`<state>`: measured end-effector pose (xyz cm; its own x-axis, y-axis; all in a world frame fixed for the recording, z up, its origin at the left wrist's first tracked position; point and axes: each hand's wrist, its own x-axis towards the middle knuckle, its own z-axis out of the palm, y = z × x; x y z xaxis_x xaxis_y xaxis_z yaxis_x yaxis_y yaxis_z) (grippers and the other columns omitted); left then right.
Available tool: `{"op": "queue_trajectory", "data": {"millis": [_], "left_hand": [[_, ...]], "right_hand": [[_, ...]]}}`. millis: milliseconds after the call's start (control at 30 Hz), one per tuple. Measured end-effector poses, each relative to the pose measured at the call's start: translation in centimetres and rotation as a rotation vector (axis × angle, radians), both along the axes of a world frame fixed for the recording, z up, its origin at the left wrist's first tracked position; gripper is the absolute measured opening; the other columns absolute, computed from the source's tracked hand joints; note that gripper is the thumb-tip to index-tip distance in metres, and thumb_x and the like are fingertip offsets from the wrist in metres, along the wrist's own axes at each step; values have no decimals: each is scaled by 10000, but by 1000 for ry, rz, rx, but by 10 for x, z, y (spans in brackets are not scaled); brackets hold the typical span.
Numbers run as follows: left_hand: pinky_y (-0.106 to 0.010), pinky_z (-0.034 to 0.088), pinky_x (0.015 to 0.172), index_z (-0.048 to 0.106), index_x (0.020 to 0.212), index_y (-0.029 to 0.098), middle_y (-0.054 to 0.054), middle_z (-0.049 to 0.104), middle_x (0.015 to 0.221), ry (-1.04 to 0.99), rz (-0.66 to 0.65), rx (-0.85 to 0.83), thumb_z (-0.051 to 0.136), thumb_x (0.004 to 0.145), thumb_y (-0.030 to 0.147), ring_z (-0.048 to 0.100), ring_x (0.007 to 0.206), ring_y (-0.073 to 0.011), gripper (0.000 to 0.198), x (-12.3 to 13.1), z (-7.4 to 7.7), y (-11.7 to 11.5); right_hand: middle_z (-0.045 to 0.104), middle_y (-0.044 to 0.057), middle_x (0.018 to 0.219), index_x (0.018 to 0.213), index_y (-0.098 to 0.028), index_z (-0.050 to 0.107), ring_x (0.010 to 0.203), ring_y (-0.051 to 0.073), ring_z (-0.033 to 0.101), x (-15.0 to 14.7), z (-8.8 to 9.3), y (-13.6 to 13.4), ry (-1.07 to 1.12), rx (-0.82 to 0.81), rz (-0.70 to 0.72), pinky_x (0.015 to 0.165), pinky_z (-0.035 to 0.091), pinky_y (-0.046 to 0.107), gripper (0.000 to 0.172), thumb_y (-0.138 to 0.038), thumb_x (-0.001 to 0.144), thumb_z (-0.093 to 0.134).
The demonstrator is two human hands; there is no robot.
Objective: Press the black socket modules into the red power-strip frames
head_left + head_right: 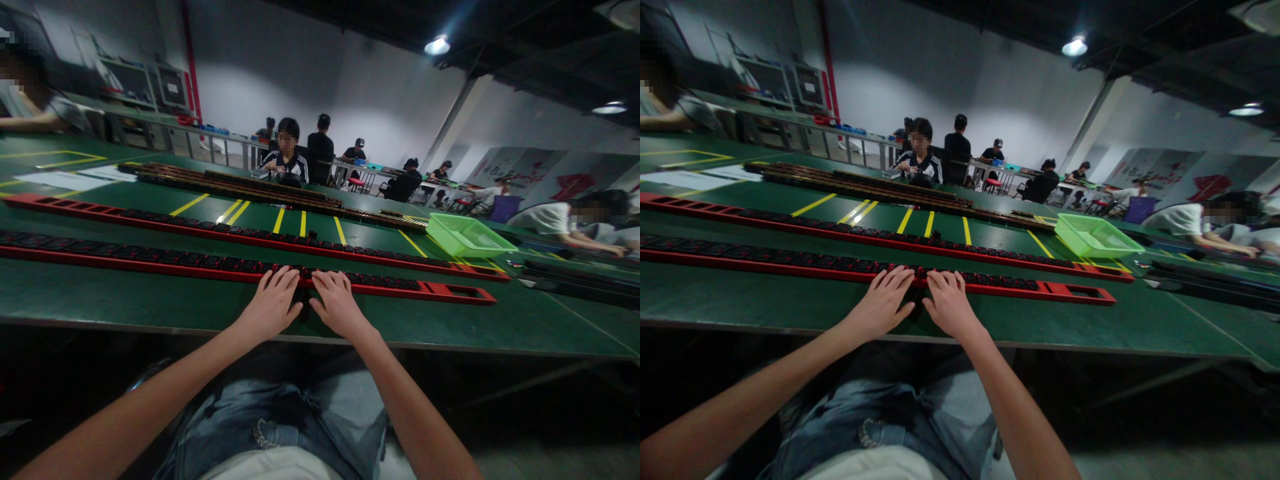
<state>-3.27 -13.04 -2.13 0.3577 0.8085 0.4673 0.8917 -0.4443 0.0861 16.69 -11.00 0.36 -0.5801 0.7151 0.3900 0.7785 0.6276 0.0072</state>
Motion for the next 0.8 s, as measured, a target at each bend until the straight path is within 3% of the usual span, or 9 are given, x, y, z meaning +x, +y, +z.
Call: {"op": "queue_trajectory", "data": {"millis": [267,800], "left_hand": [[-520,267,1216,420,1493,140,-140,475,1518,-3,-6,21,498,940,339,327,1476,-298,592,-1,-3,1],[-526,260,1216,505,1418,128,-132,494,1514,6,-6,2,482,952,319,329,1474,-293,504,0,1,-1]], "right_hand": [[501,122,1496,1392,-186,545,1366,295,403,2,-3,1,63,14,-41,1182,237,533,444,-276,958,537],[512,105,1499,1372,-184,555,1365,285,413,2,-4,2,47,4,-31,1190,220,544,412,-274,970,530]]}}
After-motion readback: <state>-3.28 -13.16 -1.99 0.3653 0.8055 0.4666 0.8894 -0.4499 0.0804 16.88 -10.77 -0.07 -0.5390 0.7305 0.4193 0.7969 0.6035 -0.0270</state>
